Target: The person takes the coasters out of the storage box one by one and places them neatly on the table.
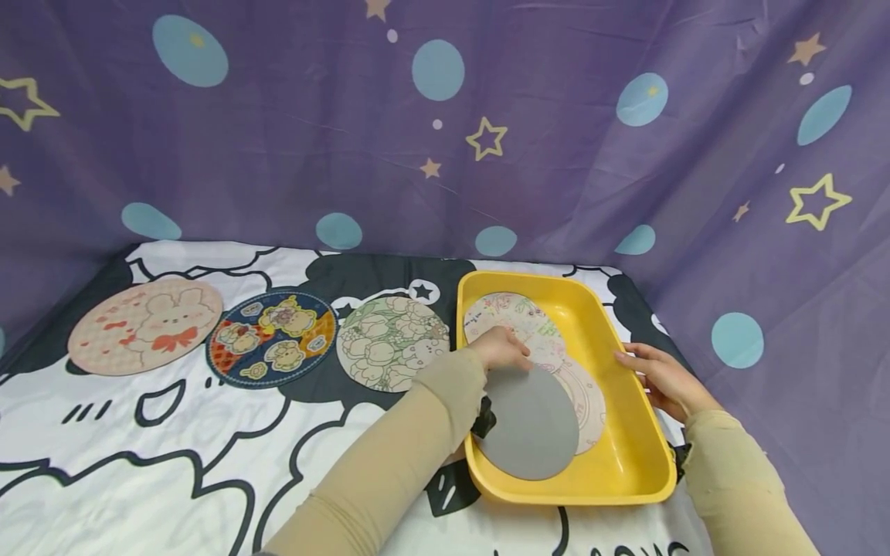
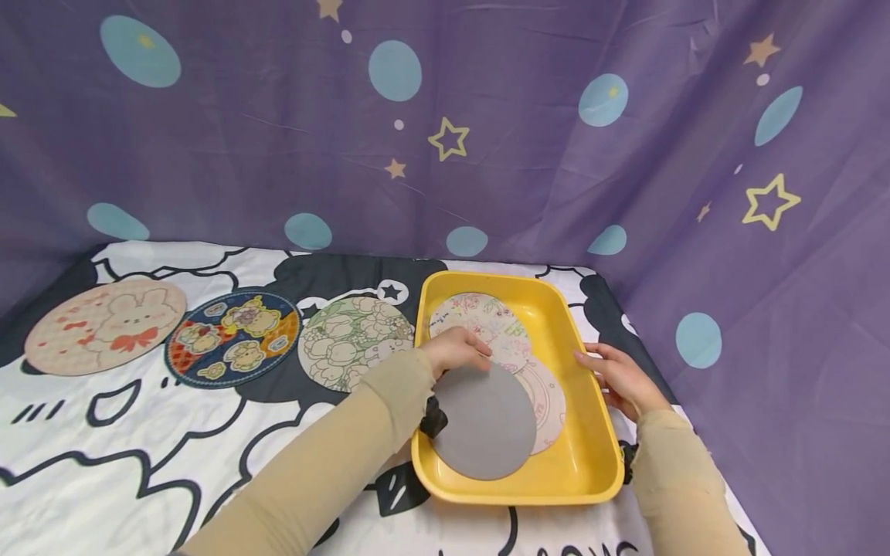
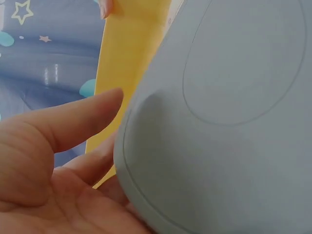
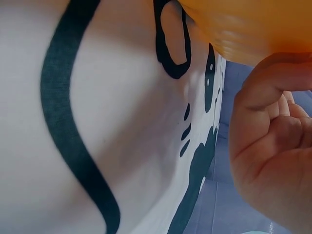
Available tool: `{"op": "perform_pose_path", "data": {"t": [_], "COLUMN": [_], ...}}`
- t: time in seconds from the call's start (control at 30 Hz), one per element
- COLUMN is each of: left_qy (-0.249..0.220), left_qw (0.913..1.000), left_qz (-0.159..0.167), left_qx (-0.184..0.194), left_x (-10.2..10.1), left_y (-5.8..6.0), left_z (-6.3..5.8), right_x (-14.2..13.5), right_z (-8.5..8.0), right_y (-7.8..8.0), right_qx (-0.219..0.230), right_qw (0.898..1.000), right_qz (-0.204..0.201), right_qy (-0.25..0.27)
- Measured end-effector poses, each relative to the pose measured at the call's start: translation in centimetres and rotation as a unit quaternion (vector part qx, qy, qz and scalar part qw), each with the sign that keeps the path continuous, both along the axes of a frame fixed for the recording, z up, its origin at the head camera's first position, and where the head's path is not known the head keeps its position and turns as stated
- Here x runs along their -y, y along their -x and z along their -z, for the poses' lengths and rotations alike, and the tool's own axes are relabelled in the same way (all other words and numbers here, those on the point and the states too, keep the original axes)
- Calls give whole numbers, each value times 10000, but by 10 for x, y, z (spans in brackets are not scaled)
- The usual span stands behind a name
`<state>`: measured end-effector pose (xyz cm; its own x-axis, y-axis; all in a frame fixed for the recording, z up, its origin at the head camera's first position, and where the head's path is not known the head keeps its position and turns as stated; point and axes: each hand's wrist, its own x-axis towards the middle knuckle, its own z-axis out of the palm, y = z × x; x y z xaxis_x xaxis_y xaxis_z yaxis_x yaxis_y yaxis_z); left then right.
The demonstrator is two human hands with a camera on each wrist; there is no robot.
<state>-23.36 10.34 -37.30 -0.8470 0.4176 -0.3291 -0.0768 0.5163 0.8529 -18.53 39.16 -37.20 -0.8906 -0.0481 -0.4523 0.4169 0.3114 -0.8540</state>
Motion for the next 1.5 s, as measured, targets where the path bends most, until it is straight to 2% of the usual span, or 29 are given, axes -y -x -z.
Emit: {"op": "perform_pose_path", "data": {"t": [0.17,0.3,0.43,0.7,0.8,1.0,1.4,1.43,1.5], "left_qy": [155,302,385,436,408,354,282,292,307], "left_qw": [9997,9982,9966,9963,9960,9966,9965,9961,9954], "left_qz": [189,513,704,733,788,737,787,834,911], "left_qx": [36,-88,-194,-49,-81,-43,77,51,47], "left_x": [3,6,5,5,3,3,1,-1,-2], "left_y": [-1,0,0,2,3,3,1,4,4], "left_z": [-2,0,2,2,3,3,1,7,7], "right_x": [1,1,0,-6,-9,-9,-16,-17,-19], "right_z": [-1,0,3,8,11,17,24,24,25], "right_y": [1,2,1,2,2,2,0,-1,-2], "right_qx": [-77,-102,-79,-253,-347,-455,-541,-541,-545], "right_qw": [9999,9999,9999,9984,9949,9815,9744,9738,9725], "right_qz": [-64,-75,-23,-141,-94,21,-140,-164,-198], "right_qy": [-41,-44,94,485,945,1861,2177,2201,2255]}}
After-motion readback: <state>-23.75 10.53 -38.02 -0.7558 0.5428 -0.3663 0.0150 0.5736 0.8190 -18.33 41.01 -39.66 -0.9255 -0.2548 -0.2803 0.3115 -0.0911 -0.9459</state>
